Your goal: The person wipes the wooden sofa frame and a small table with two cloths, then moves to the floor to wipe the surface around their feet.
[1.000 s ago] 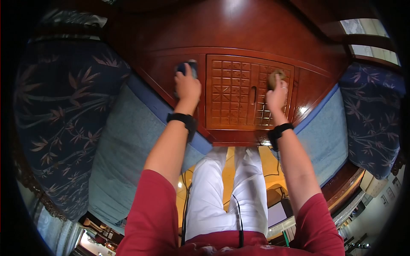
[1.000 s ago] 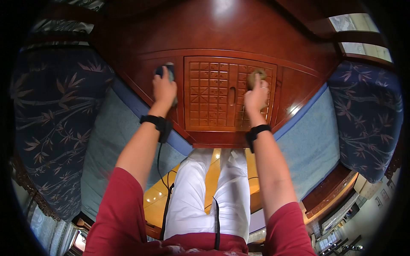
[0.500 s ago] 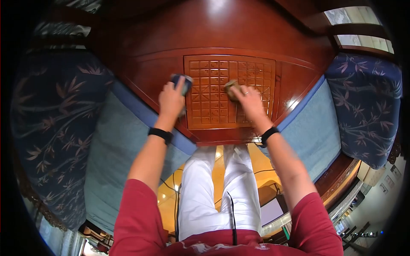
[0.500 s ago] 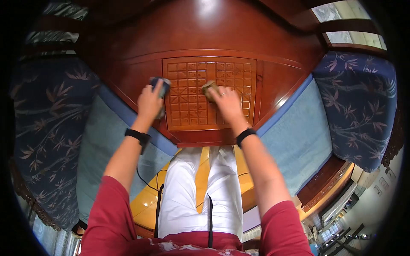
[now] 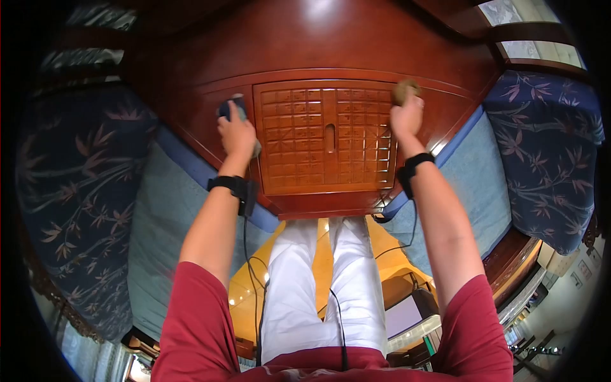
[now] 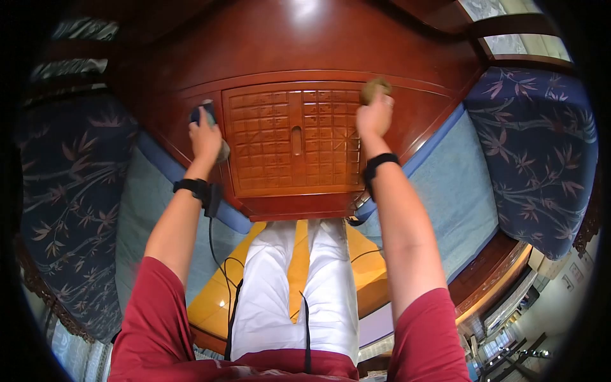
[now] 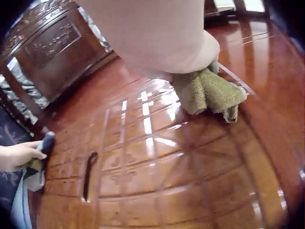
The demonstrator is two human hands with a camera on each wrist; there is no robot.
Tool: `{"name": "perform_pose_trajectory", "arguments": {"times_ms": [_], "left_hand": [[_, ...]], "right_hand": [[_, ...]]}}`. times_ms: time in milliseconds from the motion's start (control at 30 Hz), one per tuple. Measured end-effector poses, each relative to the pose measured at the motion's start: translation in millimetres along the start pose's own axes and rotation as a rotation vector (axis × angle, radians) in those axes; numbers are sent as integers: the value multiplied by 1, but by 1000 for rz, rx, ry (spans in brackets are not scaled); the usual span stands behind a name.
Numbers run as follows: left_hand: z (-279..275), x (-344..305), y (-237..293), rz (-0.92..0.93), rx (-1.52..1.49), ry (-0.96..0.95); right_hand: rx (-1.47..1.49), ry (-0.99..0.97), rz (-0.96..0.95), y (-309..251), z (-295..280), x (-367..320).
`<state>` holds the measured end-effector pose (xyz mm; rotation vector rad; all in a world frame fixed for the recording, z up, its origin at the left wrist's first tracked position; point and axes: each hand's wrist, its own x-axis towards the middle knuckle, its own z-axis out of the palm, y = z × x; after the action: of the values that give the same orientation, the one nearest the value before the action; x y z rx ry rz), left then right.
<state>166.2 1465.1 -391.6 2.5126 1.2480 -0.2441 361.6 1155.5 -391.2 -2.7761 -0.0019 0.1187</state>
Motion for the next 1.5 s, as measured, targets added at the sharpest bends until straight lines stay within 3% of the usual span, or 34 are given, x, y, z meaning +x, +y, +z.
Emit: {"name": "perform_pose_trajectory", "arguments": {"times_ms": [33, 67, 200, 300, 400, 433, 500, 600, 700, 833, 967, 1167, 1500], "left_hand": [[1, -15, 22, 72, -4, -27], [0, -29, 45, 105, 0, -70], [23, -66, 94, 350, 17, -75], [23, -62, 96, 371, 96, -92], [-2, -50, 80, 510, 194, -125], [-8, -44, 73, 548, 218, -130], [-14, -32, 51, 525, 223, -34], [-24, -14, 12, 269, 218, -16], [-13, 4, -48, -28, 158, -10], [2, -13, -54, -107, 112, 37], [19, -44, -9, -237, -44, 63], [44, -147, 58, -19, -96, 20], [75, -241, 98, 14, -185, -129]], "right_hand": [[42, 35, -134, -11, 14, -3], [25, -71, -115, -44, 5, -14], [190, -320, -405, -92, 26, -38], [99, -331, -673, -84, 20, -32], [-67, -375, -887, -49, -1, 3], [-78, -377, -848, -34, -9, 15], [-49, -151, -799, 8, -25, 37], [-319, -52, -449, 84, -49, 68], [-483, -161, -28, 147, -62, 92], [-497, -230, 26, 151, -69, 91], [-412, -138, 177, 130, -48, 59], [-375, -175, 11, 89, -36, -59], [-170, -528, -205, 35, -12, -256]]}}
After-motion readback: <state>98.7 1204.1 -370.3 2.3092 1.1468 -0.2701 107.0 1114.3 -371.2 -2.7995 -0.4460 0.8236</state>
